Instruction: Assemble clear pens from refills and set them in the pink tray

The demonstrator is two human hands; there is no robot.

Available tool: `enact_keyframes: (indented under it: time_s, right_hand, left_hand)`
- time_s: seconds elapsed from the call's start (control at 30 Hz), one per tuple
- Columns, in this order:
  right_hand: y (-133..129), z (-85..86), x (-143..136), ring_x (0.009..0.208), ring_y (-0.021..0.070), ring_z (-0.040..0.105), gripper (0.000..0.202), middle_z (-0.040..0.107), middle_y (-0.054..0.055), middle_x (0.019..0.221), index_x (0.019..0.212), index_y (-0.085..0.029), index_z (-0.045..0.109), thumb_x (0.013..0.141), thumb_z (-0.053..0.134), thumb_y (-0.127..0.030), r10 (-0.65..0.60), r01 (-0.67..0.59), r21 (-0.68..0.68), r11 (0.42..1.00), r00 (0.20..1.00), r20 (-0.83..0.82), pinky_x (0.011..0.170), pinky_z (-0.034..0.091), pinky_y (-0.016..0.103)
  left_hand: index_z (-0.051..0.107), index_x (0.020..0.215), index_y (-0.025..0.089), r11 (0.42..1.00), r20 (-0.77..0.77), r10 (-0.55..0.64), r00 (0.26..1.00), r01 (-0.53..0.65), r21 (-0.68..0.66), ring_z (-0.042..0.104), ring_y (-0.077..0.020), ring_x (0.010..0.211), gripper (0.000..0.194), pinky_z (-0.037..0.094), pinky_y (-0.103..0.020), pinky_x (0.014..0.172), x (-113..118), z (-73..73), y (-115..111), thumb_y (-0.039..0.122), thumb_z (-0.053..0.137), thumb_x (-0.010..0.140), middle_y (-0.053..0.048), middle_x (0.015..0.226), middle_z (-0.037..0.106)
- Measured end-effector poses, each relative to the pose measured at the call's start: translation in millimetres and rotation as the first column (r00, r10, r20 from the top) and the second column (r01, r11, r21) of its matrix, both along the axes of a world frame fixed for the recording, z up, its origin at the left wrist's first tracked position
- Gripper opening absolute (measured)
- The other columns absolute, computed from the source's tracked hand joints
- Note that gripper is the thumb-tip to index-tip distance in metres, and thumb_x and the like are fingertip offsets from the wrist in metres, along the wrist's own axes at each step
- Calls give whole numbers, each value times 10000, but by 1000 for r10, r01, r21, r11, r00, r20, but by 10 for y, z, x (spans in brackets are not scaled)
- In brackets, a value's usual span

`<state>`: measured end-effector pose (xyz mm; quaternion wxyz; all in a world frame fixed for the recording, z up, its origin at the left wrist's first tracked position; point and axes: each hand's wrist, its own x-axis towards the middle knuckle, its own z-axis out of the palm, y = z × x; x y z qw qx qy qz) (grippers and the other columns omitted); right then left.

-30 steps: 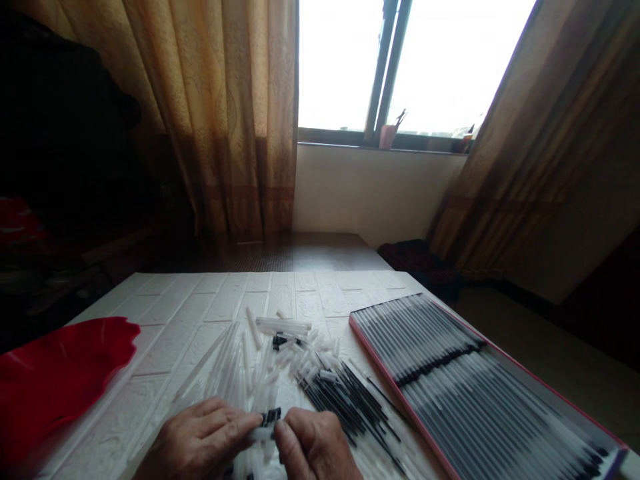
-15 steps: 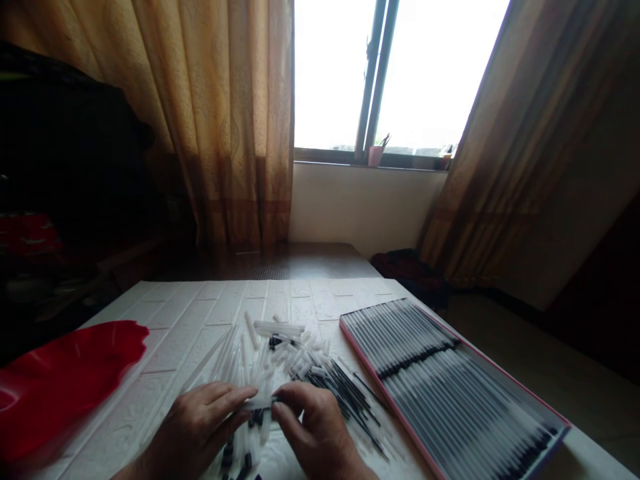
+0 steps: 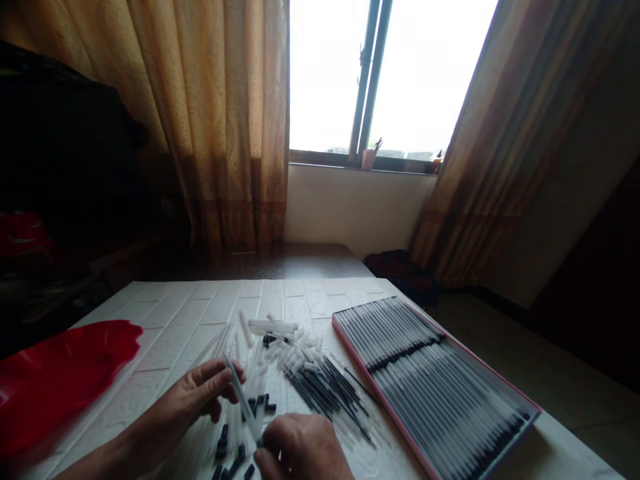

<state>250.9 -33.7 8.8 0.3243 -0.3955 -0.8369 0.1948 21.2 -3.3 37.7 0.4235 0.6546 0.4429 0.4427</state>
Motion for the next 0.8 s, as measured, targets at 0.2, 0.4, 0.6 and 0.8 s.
enact_keyframes:
  time_s: [0.2,0.4,0.6,0.8]
  right_hand:
    - [58,237,-106,693,157,725,234,778,17,843,1005,-255,745,824,629,-163,33,-32,-6,999,970,240,623,479,197]
    - [179,277,-237,708,198,732,215,728,12,851,930,-271,708,801,664,-104,-65,-36,152,988,794,604,535,454,211]
    - [255,151,-301,664,236,741,182,745,50,860,940,-206,681,788,705,-109,-108,9,157,988,763,637,496,471,241]
    - [246,129,-177,730,201,735,285,740,49,870,999,-184,646,769,624,-16,-164,114,128,985,850,500,623,530,227]
  left_hand:
    - [628,916,183,996,53,33,998,-29,-84,564,-101,424,611,444,-183,422,18,-8,-11,735,365,942,34,607,583]
    - [640,778,194,1000,-120,18,993,-16,23,575,-123,502,458,457,-181,482,-26,-36,-80,620,537,910,43,575,581]
    - [728,888,218,984,-309,-10,951,64,166,740,-184,748,260,533,-189,653,-51,5,-213,350,513,952,-9,809,775]
    - [720,1022,231,941,-397,-24,918,155,301,761,-167,825,248,562,-184,730,-68,-29,-225,279,482,970,-23,922,796]
